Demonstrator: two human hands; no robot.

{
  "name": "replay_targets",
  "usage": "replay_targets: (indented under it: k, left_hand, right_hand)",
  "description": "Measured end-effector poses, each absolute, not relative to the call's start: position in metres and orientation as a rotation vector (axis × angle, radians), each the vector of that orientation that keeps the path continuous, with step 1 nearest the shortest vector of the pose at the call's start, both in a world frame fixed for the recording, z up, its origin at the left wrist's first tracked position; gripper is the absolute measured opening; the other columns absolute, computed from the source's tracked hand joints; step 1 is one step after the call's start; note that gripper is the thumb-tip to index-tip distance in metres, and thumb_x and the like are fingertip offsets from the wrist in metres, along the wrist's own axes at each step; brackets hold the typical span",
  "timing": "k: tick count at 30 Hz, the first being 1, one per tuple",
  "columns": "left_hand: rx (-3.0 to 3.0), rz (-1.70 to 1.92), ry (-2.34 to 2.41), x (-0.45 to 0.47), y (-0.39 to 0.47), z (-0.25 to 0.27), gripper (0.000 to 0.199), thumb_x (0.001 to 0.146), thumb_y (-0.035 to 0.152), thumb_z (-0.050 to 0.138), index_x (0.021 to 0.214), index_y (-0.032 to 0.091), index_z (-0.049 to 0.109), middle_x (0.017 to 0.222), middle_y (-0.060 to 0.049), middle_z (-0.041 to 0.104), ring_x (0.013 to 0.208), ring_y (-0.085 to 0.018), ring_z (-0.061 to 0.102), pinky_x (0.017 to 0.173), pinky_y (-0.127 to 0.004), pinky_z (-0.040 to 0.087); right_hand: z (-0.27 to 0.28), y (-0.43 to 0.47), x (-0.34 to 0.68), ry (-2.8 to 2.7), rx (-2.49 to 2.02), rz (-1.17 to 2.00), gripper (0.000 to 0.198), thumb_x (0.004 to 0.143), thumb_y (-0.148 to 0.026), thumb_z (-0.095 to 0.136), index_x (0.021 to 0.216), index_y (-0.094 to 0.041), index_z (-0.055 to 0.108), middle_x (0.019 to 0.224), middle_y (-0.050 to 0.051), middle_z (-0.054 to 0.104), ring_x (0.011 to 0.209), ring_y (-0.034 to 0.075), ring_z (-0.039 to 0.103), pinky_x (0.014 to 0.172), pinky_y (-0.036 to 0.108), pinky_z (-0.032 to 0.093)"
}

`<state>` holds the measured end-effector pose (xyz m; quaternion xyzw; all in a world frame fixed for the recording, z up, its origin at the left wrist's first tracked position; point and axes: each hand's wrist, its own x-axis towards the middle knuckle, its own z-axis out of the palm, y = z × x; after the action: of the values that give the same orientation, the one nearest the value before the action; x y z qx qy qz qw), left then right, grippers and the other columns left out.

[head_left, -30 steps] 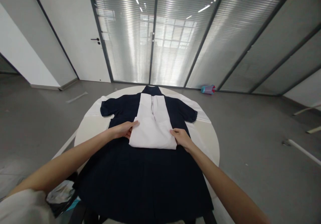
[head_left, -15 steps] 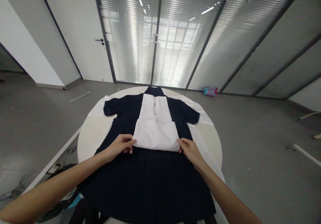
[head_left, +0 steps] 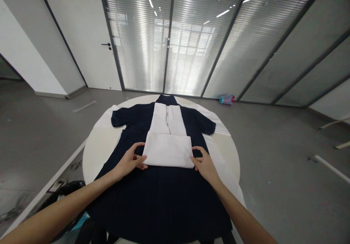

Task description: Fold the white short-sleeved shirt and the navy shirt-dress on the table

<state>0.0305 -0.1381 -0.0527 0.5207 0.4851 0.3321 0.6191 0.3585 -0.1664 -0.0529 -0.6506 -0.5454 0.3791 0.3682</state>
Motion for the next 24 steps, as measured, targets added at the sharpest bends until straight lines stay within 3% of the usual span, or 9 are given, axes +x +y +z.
replay_targets:
  k: [3,7,10,13,18,21,24]
  left_hand:
    - [1.238,0.739,1.096,0.031,-0.140,-0.048,0.103,0.074,0.054,0.078,0.151,0.018,0.021,0.063,0.001,0.068,0.070,-0.026,0.075,0.065,-0.032,0.061]
    - [1.279,0.710,1.119,0.034,-0.136,-0.046,0.094,0.080,0.057,0.072,0.153,0.023,0.022,0.063,0.004,0.064,0.056,-0.022,0.072,0.048,-0.025,0.055]
    - [1.323,0.734,1.114,0.034,-0.132,-0.050,0.086,0.080,0.059,0.070,0.148,0.019,0.035,0.062,0.003,0.063,0.051,-0.020,0.069,0.043,-0.022,0.051]
    - [1.329,0.723,1.110,0.035,-0.130,-0.057,0.077,0.078,0.062,0.070,0.134,0.011,0.054,0.063,-0.001,0.065,0.054,-0.020,0.070,0.050,-0.025,0.055]
    - [1.339,0.674,1.131,0.029,-0.129,-0.063,0.079,0.077,0.065,0.068,0.132,0.009,0.059,0.066,-0.003,0.066,0.058,-0.020,0.070,0.056,-0.028,0.056]
    - [1.583,0.656,1.223,0.018,-0.129,-0.053,0.065,0.084,0.062,0.063,0.127,0.014,0.065,0.083,-0.007,0.069,0.060,-0.018,0.068,0.055,-0.029,0.055]
    - [2.056,0.808,1.355,0.015,-0.128,-0.030,0.044,0.090,0.054,0.059,0.118,0.021,0.071,0.114,-0.010,0.065,0.089,-0.022,0.069,0.076,-0.034,0.059]
  right_hand:
    - [-0.055,-0.165,0.360,-1.422,-1.673,0.974,0.044,0.077,-0.046,0.053,0.111,-0.019,0.052,0.043,-0.010,0.049,0.039,0.015,0.051,0.044,0.023,0.033]
    - [-0.060,-0.162,0.360,-1.477,-1.666,0.941,0.042,0.083,-0.051,0.051,0.111,-0.020,0.053,0.044,-0.009,0.048,0.038,0.015,0.048,0.044,0.024,0.032]
    - [-0.063,-0.161,0.359,-1.535,-1.699,0.845,0.037,0.084,-0.047,0.052,0.111,-0.021,0.054,0.046,-0.009,0.047,0.041,0.015,0.047,0.046,0.024,0.029]
    - [-0.065,-0.161,0.358,-1.554,-1.734,0.764,0.030,0.084,-0.041,0.053,0.107,-0.022,0.054,0.046,-0.010,0.045,0.044,0.016,0.048,0.047,0.024,0.027]
    - [-0.065,-0.163,0.361,-1.613,-1.740,0.726,0.020,0.085,-0.040,0.051,0.093,-0.023,0.057,0.048,-0.007,0.046,0.046,0.016,0.049,0.051,0.026,0.033]
    - [-0.059,-0.163,0.367,-1.689,-1.713,0.502,0.022,0.087,-0.040,0.051,0.086,-0.021,0.063,0.065,0.000,0.056,0.057,0.017,0.055,0.058,0.030,0.043]
    - [-0.046,-0.160,0.366,-1.739,-1.616,0.278,0.030,0.091,-0.043,0.051,0.102,-0.020,0.068,0.100,0.009,0.064,0.086,0.021,0.064,0.078,0.036,0.052]
